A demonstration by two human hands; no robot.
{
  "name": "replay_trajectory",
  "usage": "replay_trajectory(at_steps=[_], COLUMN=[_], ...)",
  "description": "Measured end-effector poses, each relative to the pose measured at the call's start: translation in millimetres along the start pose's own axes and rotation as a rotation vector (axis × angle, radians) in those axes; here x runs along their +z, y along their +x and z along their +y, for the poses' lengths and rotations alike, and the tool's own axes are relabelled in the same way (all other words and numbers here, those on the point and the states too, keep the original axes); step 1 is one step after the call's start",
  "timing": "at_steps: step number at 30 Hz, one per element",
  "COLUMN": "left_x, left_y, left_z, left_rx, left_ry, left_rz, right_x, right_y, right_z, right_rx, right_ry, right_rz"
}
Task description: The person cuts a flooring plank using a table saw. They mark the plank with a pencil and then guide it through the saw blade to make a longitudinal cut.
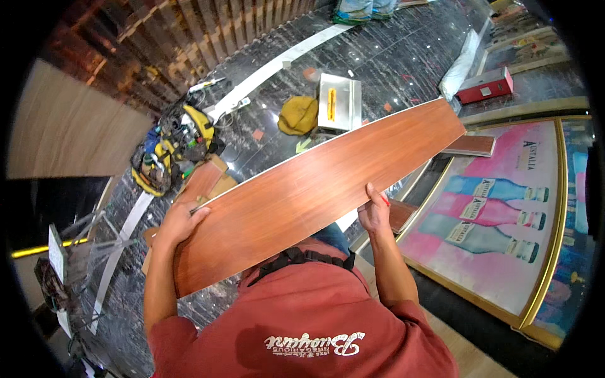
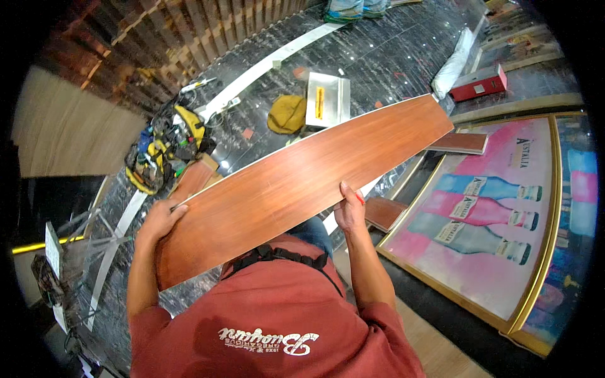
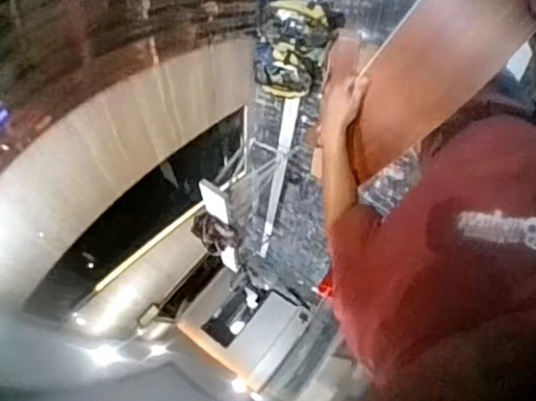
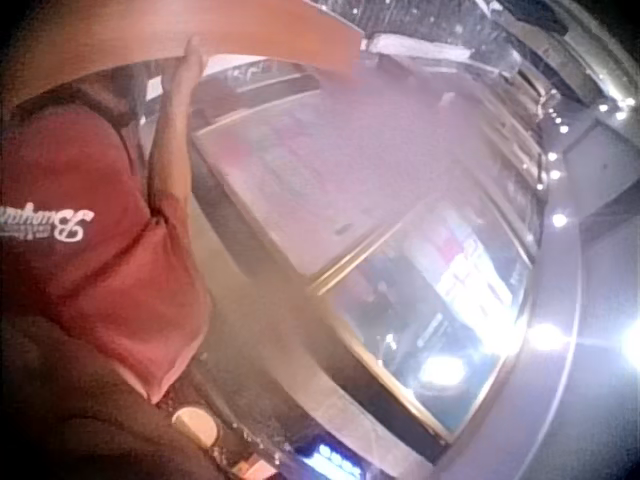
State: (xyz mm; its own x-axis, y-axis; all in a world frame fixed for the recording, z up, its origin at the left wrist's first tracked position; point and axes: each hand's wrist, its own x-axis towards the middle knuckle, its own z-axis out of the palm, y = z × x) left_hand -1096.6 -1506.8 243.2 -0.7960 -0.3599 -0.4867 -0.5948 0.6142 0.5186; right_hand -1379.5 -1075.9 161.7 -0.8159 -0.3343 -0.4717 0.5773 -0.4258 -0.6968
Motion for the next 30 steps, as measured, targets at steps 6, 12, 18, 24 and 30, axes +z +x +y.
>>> replay_trajectory(at_steps=[6, 12, 18, 24, 30], left_x=[-14.3, -1.5, 82.2, 166.2, 289.1], left_y=[158.2, 255.0, 380.8, 522.3, 665.8], left_z=[73.2, 147.5, 178.6, 201.8, 122.1], left_rx=[0.063, -0.017, -0.088, -0.170, -0.217], left_ry=[0.075, 0.102, 0.163, 0.091, -0.082], left_rz=[-0.197, -0.126, -0.112, -0.069, -0.024], right_x=[-10.6, -36.0, -88.6, -136.3, -241.1], right_y=[142.9, 311.3, 490.1, 645.8, 774.0], right_z=[-40.4, -41.0, 12.5, 69.5, 112.6], right_rx=[0.062, 0.128, 0.232, 0.246, 0.135], right_ry=[0.010, 0.098, 0.086, 0.028, -0.332], right_rz=[0.078, 0.183, 0.301, 0.365, 0.242])
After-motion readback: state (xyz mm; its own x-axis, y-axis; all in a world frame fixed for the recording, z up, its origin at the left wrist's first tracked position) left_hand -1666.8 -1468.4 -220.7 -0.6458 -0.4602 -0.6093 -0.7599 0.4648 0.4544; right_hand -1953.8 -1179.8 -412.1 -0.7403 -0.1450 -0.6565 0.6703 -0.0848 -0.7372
